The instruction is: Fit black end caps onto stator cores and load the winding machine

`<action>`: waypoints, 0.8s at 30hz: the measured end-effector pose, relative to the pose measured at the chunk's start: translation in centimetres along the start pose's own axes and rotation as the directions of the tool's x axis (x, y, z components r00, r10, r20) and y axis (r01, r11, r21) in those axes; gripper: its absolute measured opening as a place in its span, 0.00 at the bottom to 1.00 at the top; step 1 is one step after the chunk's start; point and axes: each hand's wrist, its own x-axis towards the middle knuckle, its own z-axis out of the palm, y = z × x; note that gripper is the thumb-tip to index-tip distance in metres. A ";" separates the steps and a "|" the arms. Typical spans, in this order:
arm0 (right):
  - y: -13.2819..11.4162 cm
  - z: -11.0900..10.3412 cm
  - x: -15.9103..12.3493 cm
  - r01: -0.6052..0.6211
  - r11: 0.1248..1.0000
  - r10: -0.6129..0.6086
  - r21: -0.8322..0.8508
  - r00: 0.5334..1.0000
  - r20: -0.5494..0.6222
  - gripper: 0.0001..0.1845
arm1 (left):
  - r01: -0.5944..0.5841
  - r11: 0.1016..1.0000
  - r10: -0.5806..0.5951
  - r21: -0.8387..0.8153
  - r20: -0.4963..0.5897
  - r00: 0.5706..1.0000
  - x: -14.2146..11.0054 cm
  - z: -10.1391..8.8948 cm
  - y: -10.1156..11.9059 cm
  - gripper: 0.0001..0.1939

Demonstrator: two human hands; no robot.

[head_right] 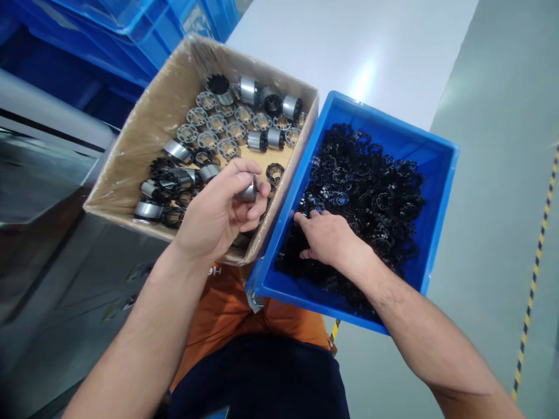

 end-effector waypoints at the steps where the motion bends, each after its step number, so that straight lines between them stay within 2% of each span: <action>1: 0.2 -0.1 0.1 0.015 1.000 -0.015 0.011 1.000 0.004 0.47 | 0.008 1.000 -0.008 0.005 0.003 1.000 0.0 0.0 0.1 0.19; 5: 2.5 -1.0 0.1 0.076 0.992 -0.074 0.098 0.997 -0.021 0.31 | 0.021 0.999 -0.022 0.034 0.023 0.999 -0.1 0.1 0.0 0.21; 8: 5.1 -1.8 -0.3 0.079 0.971 -0.049 0.227 0.990 -0.132 0.26 | 0.038 0.998 -0.041 0.057 0.063 0.997 -0.1 0.1 -0.1 0.25; 12: 7.5 -2.2 -0.7 0.143 0.815 -0.001 0.562 0.970 -0.244 0.26 | 0.049 0.995 -0.056 0.092 0.082 0.995 -0.2 0.2 -0.1 0.31; 14: 8.1 -2.2 -0.9 0.224 0.763 -0.001 0.606 0.938 -0.346 0.21 | 0.052 0.994 -0.061 0.096 0.083 0.995 -0.2 0.2 0.0 0.33; 16: 8.4 -2.1 -1.0 0.295 0.747 0.026 0.596 0.883 -0.469 0.15 | 0.059 0.994 -0.068 0.092 0.098 0.993 -0.2 0.1 0.1 0.32; 18: 8.6 -2.0 -1.0 0.329 0.733 0.068 0.595 0.836 -0.545 0.12 | 0.059 0.994 -0.070 0.096 0.116 0.991 -0.2 0.0 0.1 0.31; 22: 8.2 -2.1 -1.1 0.310 0.685 0.189 0.660 0.799 -0.571 0.12 | 0.034 0.989 -0.049 0.141 0.107 0.993 -0.2 0.0 0.0 0.31; 24: 7.5 -2.4 -1.3 0.369 0.618 0.194 0.694 0.784 -0.590 0.12 | -0.005 0.988 -0.009 0.152 0.090 0.996 -0.3 0.2 -0.2 0.32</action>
